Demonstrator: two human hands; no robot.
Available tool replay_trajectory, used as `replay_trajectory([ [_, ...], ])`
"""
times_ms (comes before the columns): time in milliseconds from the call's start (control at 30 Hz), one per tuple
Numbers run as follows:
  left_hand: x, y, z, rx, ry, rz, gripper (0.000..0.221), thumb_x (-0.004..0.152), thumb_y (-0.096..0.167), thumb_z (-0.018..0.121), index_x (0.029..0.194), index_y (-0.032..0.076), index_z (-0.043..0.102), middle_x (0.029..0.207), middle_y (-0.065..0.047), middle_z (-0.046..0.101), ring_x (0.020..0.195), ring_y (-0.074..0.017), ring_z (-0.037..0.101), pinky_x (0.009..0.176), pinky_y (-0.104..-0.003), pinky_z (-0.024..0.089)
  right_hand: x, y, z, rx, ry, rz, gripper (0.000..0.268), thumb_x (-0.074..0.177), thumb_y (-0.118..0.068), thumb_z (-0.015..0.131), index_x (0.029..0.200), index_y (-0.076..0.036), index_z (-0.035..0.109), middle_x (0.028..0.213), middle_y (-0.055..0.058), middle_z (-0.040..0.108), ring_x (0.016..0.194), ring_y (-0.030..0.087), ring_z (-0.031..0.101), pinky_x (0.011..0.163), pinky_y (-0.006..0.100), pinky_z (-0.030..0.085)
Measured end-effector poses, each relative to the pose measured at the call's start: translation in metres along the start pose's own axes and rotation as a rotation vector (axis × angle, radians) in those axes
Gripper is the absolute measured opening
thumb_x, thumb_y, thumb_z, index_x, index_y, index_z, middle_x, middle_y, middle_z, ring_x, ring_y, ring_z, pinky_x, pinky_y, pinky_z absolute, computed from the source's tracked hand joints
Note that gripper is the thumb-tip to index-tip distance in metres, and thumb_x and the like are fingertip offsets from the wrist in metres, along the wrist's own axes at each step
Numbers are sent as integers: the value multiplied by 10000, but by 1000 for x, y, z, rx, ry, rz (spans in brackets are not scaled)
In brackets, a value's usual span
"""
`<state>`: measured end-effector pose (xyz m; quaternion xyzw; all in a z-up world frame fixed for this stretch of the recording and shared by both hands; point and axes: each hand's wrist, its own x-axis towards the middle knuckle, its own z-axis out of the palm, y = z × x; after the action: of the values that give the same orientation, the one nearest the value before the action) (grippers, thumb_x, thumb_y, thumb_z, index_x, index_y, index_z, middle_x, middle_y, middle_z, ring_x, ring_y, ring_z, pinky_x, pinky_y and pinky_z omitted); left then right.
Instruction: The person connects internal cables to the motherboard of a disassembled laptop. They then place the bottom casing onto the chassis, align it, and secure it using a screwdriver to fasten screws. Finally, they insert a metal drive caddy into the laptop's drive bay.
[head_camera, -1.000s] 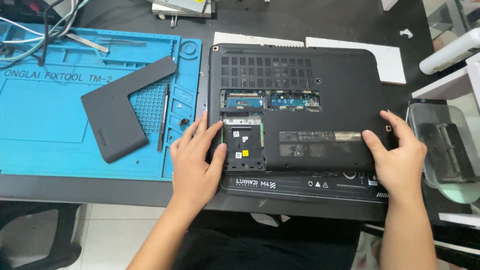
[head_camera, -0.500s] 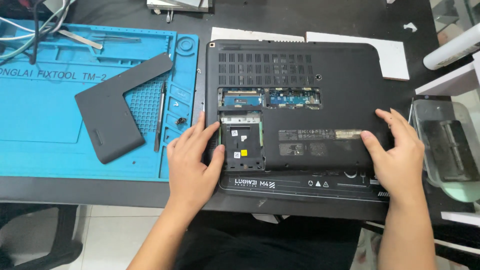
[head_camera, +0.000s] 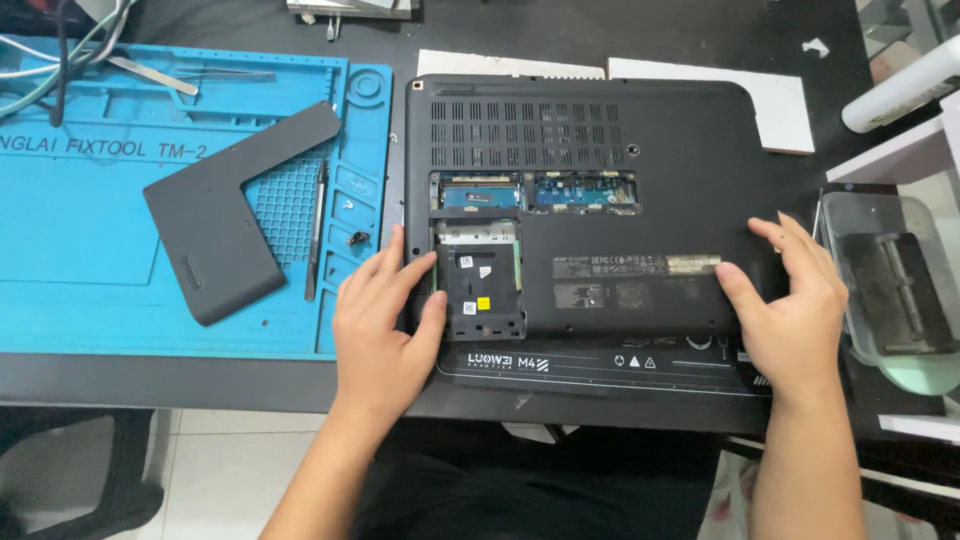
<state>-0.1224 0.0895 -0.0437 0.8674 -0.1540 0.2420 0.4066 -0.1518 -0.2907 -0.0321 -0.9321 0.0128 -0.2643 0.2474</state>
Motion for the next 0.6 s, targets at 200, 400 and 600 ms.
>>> replay_trajectory([
  [200, 2, 5, -2, 59, 8, 21, 326, 854, 154, 749, 1160, 43, 733, 1442, -246, 613, 1249, -351, 618, 1063, -438, 424, 1, 2, 2, -98, -33, 4, 519, 910, -271, 795, 1361, -43, 676, 1461, 254, 617, 1363, 416, 566, 1153, 475, 438],
  [400, 0, 4, 0, 95, -4, -17, 304, 847, 159, 751, 1132, 53, 744, 1398, -230, 647, 1186, -331, 645, 1023, -430, 443, -2, 1, 3, -155, -49, -29, 534, 931, -268, 775, 1394, -28, 661, 1523, 263, 580, 1384, 429, 541, 1170, 480, 417],
  [600, 0, 1, 0, 84, -15, 18, 316, 863, 182, 747, 1152, 53, 728, 1421, -241, 631, 1210, -326, 632, 1042, -441, 425, -2, 1, 1, -95, -37, -4, 526, 910, -270, 791, 1373, -56, 663, 1496, 255, 593, 1375, 405, 586, 1168, 456, 447],
])
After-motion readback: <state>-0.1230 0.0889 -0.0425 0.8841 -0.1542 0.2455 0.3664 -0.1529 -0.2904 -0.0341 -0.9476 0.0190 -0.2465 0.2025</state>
